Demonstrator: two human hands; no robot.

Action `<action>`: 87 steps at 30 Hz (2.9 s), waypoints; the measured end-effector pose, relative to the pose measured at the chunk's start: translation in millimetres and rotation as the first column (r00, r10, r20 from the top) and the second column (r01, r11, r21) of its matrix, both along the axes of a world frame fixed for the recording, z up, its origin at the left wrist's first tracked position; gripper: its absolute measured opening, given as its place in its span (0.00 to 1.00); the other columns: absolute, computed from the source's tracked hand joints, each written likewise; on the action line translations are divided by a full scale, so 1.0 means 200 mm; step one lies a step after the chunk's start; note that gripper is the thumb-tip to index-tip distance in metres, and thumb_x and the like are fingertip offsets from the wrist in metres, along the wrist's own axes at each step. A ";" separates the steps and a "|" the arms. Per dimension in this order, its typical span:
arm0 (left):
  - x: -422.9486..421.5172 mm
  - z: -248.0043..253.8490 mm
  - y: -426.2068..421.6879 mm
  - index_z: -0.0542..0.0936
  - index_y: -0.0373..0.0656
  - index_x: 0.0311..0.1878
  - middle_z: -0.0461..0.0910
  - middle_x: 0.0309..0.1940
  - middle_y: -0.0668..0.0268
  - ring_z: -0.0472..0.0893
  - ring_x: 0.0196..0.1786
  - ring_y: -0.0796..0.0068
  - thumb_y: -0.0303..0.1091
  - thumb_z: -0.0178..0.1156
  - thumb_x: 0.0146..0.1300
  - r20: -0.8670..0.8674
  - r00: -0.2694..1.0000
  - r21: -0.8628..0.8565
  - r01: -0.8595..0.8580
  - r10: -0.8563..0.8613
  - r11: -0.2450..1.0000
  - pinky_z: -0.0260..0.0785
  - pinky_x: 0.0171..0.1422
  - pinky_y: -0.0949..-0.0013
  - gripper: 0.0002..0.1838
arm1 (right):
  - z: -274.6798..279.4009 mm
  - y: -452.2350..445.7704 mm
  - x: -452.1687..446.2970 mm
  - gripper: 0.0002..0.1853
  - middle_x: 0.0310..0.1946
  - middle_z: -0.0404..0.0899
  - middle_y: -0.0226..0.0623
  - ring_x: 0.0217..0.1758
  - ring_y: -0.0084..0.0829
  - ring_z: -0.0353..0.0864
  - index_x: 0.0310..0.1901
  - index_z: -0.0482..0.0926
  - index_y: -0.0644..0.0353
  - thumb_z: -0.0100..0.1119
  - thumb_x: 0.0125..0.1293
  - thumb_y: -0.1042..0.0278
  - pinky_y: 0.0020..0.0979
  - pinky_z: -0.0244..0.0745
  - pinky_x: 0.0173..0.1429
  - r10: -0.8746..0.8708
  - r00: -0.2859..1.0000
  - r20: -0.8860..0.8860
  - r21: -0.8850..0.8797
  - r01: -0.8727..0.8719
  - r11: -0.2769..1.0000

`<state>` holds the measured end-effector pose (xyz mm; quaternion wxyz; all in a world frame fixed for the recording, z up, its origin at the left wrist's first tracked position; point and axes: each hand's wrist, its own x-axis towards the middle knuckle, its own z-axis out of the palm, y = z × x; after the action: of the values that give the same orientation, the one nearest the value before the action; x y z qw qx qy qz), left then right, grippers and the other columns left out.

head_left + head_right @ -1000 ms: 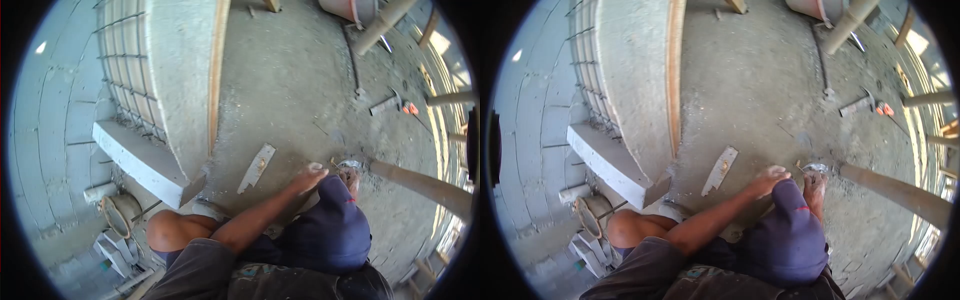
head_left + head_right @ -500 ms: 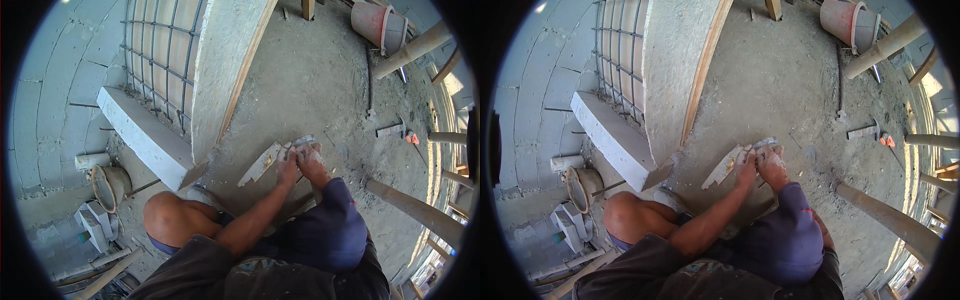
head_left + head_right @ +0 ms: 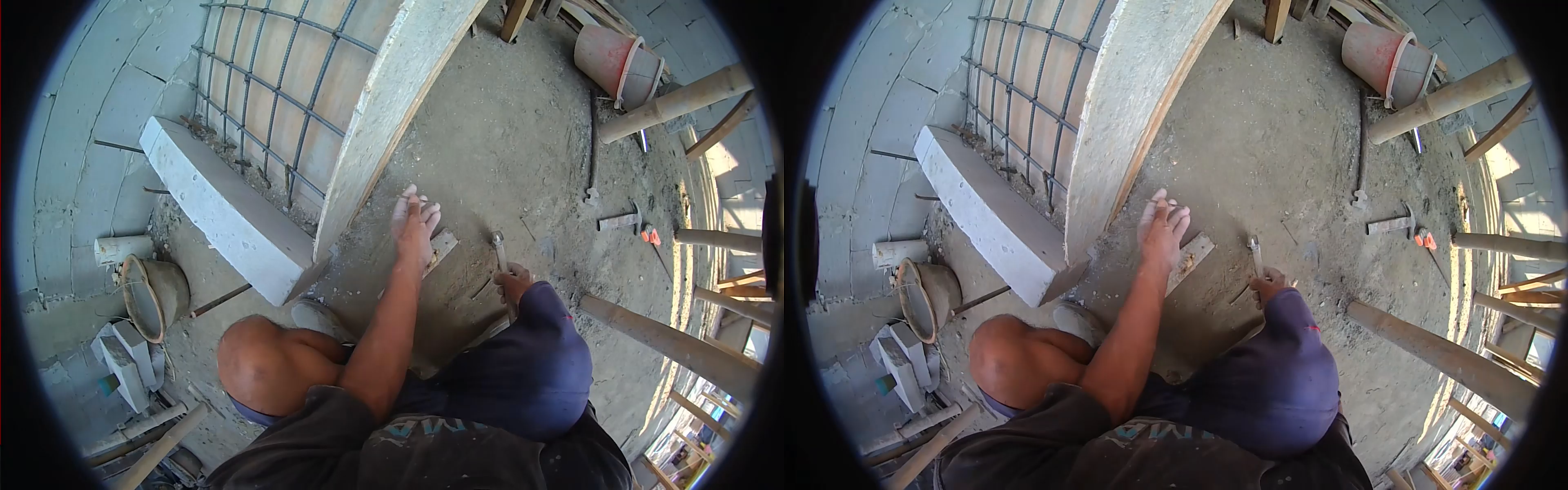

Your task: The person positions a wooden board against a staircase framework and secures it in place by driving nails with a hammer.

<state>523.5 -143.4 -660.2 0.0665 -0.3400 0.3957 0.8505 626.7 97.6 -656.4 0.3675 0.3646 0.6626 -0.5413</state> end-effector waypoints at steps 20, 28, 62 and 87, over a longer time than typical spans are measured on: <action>-0.22 0.19 -0.20 0.77 0.50 0.62 0.80 0.40 0.75 0.81 0.48 0.73 0.41 0.61 0.71 -0.158 0.976 0.387 -0.079 0.151 0.919 0.77 0.52 0.68 0.19 | 0.51 -0.31 -0.54 0.23 0.28 0.79 0.45 0.34 0.38 0.81 0.48 0.79 0.62 0.63 0.69 0.47 0.38 0.76 0.41 0.568 0.374 -0.733 0.467 -0.331 0.820; -0.21 0.21 -0.25 0.80 0.51 0.58 0.78 0.42 0.79 0.78 0.48 0.81 0.41 0.60 0.71 -0.142 0.981 0.473 -0.051 0.133 0.880 0.72 0.53 0.71 0.15 | 0.29 -0.54 -0.56 0.21 0.33 0.82 0.44 0.33 0.47 0.81 0.45 0.80 0.60 0.67 0.66 0.48 0.40 0.77 0.42 0.581 0.197 -0.790 0.489 -0.370 0.790; -0.31 0.22 -0.46 0.81 0.40 0.52 0.84 0.41 0.65 0.80 0.39 0.76 0.26 0.65 0.63 -0.087 0.988 0.543 -0.061 0.128 0.838 0.76 0.46 0.67 0.14 | 0.26 -0.65 -0.67 0.12 0.31 0.79 0.41 0.35 0.49 0.83 0.39 0.77 0.56 0.70 0.61 0.61 0.44 0.77 0.38 0.645 0.010 -0.765 0.598 -0.363 0.715; -0.33 0.14 -0.48 0.78 0.34 0.57 0.82 0.34 0.66 0.83 0.38 0.74 0.27 0.61 0.67 -0.136 0.984 0.618 -0.004 0.111 0.786 0.78 0.53 0.61 0.16 | 0.27 -0.67 -0.71 0.13 0.27 0.78 0.40 0.28 0.46 0.81 0.35 0.75 0.56 0.71 0.53 0.66 0.43 0.76 0.31 0.741 0.075 -0.667 0.668 -0.382 0.639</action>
<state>457.9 -239.9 -632.7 0.1147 -0.2402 0.0905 0.9597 483.9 -35.4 -603.2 0.0485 -0.2406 0.9086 -0.3379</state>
